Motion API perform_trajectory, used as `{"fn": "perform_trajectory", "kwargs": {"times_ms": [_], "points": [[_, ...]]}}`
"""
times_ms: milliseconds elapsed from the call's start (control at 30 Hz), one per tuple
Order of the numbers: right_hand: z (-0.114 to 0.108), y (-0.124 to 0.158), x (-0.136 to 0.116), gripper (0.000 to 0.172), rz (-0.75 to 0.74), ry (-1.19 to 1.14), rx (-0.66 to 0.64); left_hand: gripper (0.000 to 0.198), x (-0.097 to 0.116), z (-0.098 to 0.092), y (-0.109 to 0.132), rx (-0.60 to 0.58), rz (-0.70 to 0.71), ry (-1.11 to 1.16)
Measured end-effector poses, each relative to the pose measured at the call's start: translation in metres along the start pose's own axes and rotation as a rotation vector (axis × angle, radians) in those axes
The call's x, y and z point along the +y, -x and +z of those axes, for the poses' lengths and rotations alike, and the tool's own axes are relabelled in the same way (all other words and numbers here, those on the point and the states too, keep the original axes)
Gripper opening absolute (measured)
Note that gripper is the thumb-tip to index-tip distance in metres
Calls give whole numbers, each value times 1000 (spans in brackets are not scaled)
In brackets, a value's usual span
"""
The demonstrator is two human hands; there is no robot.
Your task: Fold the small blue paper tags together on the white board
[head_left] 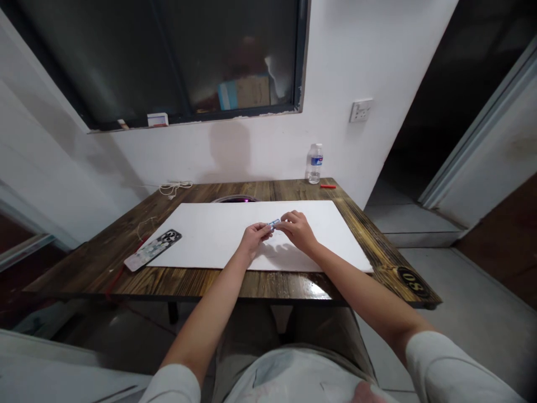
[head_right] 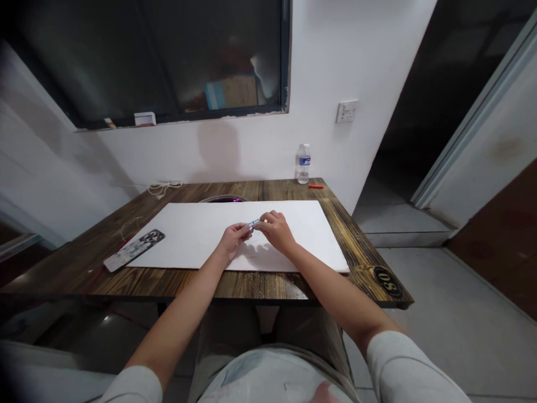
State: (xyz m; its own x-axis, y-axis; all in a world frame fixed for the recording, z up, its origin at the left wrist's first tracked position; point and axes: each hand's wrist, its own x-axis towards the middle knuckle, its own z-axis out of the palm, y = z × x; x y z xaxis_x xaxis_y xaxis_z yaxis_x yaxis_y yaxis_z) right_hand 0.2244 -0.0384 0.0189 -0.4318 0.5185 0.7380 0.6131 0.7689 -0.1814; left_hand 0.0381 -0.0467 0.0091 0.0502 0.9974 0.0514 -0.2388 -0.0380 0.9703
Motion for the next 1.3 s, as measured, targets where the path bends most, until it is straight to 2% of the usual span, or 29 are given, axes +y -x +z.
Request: {"fn": "perform_trajectory", "kwargs": {"times_ms": [100, 167, 333, 433, 733, 800, 900, 1033, 1167, 1300], "points": [[1, 0, -1, 16, -28, -32, -1, 44, 2, -2, -3, 95, 15, 23], [3, 0, -2, 17, -83, -99, -53, 42, 3, -4, -4, 167, 40, 32], [11, 2, -5, 23, -214, -234, -374, 41, 6, -8, -4, 257, 86, 31], [13, 4, -5, 18, -289, -265, -513, 42, 6, -9, -4, 271, 97, 17], [10, 3, -6, 13, -365, -238, -573, 43, 4, -8, -5, 269, 85, 1], [8, 2, -9, 13, -352, -207, -576, 44, 5, -8, -5, 274, 85, -28], [5, 2, -12, 14, -219, -150, -532, 43, 6, -8, -4, 279, 81, -77], [3, 2, -10, 17, 29, -199, -343, 40, 7, -7, -2, 253, 83, -154], [3, 0, -5, 21, 155, -364, -168, 36, 7, -5, 1, 200, 107, -234], [3, 0, 0, 20, 283, -505, -51, 34, 9, -3, 3, 144, 120, -284]]}}
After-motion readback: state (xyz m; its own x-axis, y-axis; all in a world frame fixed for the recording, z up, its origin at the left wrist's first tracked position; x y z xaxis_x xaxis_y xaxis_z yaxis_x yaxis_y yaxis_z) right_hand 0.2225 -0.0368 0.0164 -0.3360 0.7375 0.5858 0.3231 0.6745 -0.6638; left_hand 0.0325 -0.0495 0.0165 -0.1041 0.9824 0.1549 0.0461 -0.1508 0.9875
